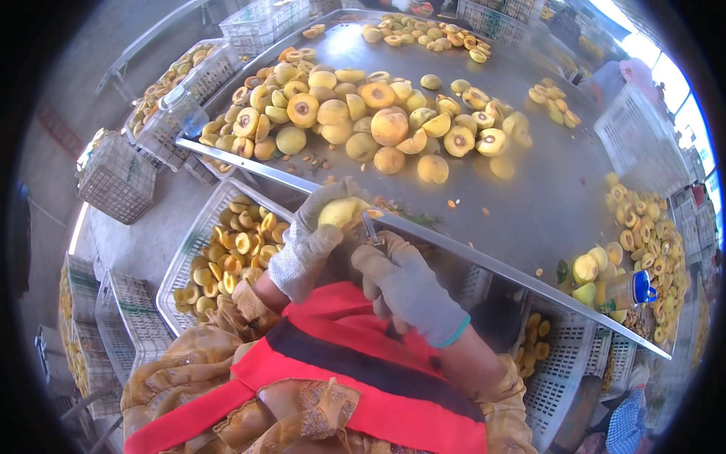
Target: The person uses a small metal tool to remove the pits from yellow mangoes on a metal table. They place the pitted mangoes into a white plastic basket and discard the pits into a container below.
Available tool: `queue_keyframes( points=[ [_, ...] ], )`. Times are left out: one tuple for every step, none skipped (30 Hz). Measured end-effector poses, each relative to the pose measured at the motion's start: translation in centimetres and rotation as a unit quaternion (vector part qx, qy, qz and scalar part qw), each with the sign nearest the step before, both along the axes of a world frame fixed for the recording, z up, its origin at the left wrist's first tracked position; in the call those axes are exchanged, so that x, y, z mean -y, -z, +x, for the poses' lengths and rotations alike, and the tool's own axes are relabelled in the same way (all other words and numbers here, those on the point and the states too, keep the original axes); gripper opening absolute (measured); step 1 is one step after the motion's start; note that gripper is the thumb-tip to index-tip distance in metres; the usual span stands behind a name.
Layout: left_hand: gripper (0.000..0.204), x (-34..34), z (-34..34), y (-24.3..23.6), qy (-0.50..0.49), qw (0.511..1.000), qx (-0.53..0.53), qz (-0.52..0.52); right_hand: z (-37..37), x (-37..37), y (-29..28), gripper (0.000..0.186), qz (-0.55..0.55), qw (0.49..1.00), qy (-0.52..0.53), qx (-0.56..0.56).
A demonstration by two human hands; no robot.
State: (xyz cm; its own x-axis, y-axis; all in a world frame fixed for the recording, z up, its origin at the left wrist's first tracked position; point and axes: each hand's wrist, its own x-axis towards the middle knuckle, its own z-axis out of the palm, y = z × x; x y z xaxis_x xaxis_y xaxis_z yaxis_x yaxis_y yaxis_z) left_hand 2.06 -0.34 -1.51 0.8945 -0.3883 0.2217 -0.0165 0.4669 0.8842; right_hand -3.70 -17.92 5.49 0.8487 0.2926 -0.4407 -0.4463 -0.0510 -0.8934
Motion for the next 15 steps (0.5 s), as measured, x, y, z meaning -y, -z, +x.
queue_keyframes(
  points=[
    [0.084,-0.4,0.0,0.0,-0.01,0.999,0.027,0.044,-0.1,0.0,0.2,0.02,0.011,1.0,0.003,-0.009],
    [0.081,-0.9,0.6,0.1,-0.062,0.972,0.172,0.144,-0.2,0.0,0.4,0.021,0.022,1.0,0.007,-0.017],
    [0.079,-1.3,1.0,-0.1,-0.079,0.945,0.254,0.191,-0.3,0.1,0.7,0.022,0.03,0.999,0.006,-0.018],
    [0.078,-1.7,1.3,-0.6,-0.097,0.907,0.333,0.237,-0.3,0.1,1.1,0.024,0.04,0.999,0.004,-0.019],
    [0.076,-1.8,1.4,-0.9,-0.114,0.86,0.41,0.281,-0.4,0.2,1.4,0.025,0.05,0.999,0.002,-0.02],
    [0.074,-1.7,1.3,-1.0,-0.11,0.871,0.396,0.27,-0.5,-0.1,1.3,0.026,0.005,1.0,0.004,-0.018],
    [0.073,-1.6,1.1,-0.9,-0.104,0.891,0.363,0.254,-0.6,-0.8,1.0,0.027,-0.042,0.999,0.004,-0.015],
    [0.071,-1.5,0.9,-0.8,-0.097,0.909,0.328,0.238,-0.7,-1.2,0.8,0.028,-0.089,0.996,0.005,-0.012],
    [0.07,-1.4,0.6,-0.6,-0.09,0.926,0.293,0.222,-0.7,-1.0,1.6,0.028,-0.128,0.989,-0.007,0.072],
    [0.064,-1.4,0.3,-0.6,-0.039,0.977,0.158,0.135,-0.6,-0.6,3.1,0.029,-0.164,0.974,-0.02,0.158],
    [0.057,-1.4,0.1,-0.5,0.012,0.999,0.019,0.044,-0.6,-0.4,4.0,0.029,-0.199,0.949,-0.033,0.241],
    [0.05,-1.3,-0.1,-0.4,0.062,0.989,-0.121,-0.049,-1.1,-0.4,4.3,0.028,-0.305,0.868,-0.144,0.363],
    [0.048,-0.9,-0.3,-1.1,0.069,0.992,-0.103,-0.012,-1.7,-0.3,4.7,0.026,-0.397,0.751,-0.246,0.466],
    [0.046,-0.1,-0.5,-2.7,0.079,0.993,-0.081,0.025,-1.8,-1.3,6.2,0.029,-0.328,0.851,-0.299,0.281],
    [0.045,0.8,-0.7,-3.8,0.088,0.992,-0.06,0.061,-2.1,-1.2,6.8,0.029,-0.299,0.871,-0.256,0.293]
  ],
)
